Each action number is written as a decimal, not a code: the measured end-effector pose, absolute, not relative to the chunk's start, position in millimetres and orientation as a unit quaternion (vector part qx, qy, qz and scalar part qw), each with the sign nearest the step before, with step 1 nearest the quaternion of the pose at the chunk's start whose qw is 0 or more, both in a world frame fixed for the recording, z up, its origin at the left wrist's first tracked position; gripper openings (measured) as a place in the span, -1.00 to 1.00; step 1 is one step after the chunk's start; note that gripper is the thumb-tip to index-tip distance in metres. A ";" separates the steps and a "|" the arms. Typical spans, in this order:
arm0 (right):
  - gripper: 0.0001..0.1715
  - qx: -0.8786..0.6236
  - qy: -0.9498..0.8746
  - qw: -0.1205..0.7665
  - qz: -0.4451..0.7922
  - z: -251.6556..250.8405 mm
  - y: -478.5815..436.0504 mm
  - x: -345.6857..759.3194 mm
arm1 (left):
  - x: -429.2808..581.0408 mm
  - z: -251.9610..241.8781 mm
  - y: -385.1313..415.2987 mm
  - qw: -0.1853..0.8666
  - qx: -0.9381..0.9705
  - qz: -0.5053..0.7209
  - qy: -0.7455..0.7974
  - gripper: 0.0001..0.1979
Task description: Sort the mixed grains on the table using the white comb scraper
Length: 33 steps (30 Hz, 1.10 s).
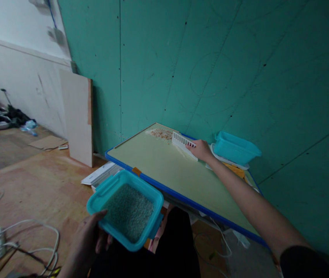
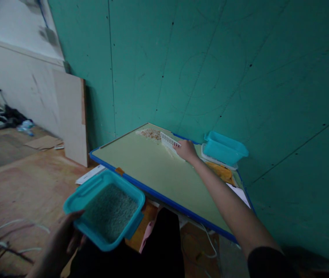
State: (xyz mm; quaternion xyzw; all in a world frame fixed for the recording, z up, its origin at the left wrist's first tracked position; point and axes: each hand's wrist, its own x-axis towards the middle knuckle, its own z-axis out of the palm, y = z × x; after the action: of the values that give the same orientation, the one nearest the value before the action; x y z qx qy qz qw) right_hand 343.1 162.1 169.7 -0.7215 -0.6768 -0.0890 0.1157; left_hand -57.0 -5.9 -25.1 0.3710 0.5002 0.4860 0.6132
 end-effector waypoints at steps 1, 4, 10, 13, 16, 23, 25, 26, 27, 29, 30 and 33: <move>-0.69 -0.717 -0.682 0.111 -0.090 169.0 161.6 343.3 | -57.9 -28.2 -5.5 0.620 0.363 0.485 0.499 -0.19; -0.69 -0.706 -0.694 0.111 -0.088 165.3 157.6 344.0 | -59.0 -31.3 -6.0 0.630 0.346 0.489 0.494 -0.20; -0.70 -0.673 -0.724 0.134 -0.077 158.9 144.0 347.5 | -55.7 -22.4 -8.3 0.632 0.324 0.503 0.493 -0.23; -0.69 -0.668 -0.725 0.158 -0.061 157.2 137.9 351.3 | -54.3 -17.0 -8.2 0.631 0.329 0.503 0.491 -0.24; -0.68 -0.668 -0.722 0.176 -0.047 154.6 132.6 355.4 | -53.4 -12.6 -8.0 0.627 0.323 0.504 0.498 -0.24; -0.68 -0.646 -0.737 0.197 -0.015 148.9 118.4 356.0 | -52.2 -12.8 -11.2 0.628 0.329 0.512 0.485 -0.28; -0.67 -0.644 -0.739 0.198 -0.009 147.7 113.0 352.8 | -51.9 -13.7 -12.6 0.632 0.321 0.511 0.486 -0.29; -0.67 -0.642 -0.740 0.200 -0.007 147.1 110.4 351.1 | -51.8 -13.8 -13.1 0.632 0.320 0.510 0.488 -0.29; -0.66 -0.641 -0.739 0.204 -0.005 146.7 108.0 349.7 | -51.7 -13.7 -13.3 0.631 0.321 0.508 0.491 -0.28; -0.65 -0.642 -0.736 0.216 -0.004 146.4 104.9 348.7 | -51.3 -12.9 -13.0 0.627 0.324 0.503 0.499 -0.28; -0.65 -0.644 -0.732 0.222 -0.006 146.6 104.4 349.5 | -51.0 -12.4 -12.6 0.626 0.324 0.500 0.503 -0.29; -0.66 -0.660 -0.714 0.233 -0.025 148.5 108.9 356.5 | -50.0 -11.7 -11.0 0.626 0.322 0.501 0.504 -0.28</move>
State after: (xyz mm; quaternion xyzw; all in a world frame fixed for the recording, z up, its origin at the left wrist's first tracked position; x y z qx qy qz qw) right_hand 356.5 108.9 148.5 -0.6602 -0.7137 -0.0248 0.2327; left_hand -50.0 -11.0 -11.7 0.3216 0.5038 0.5011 0.6258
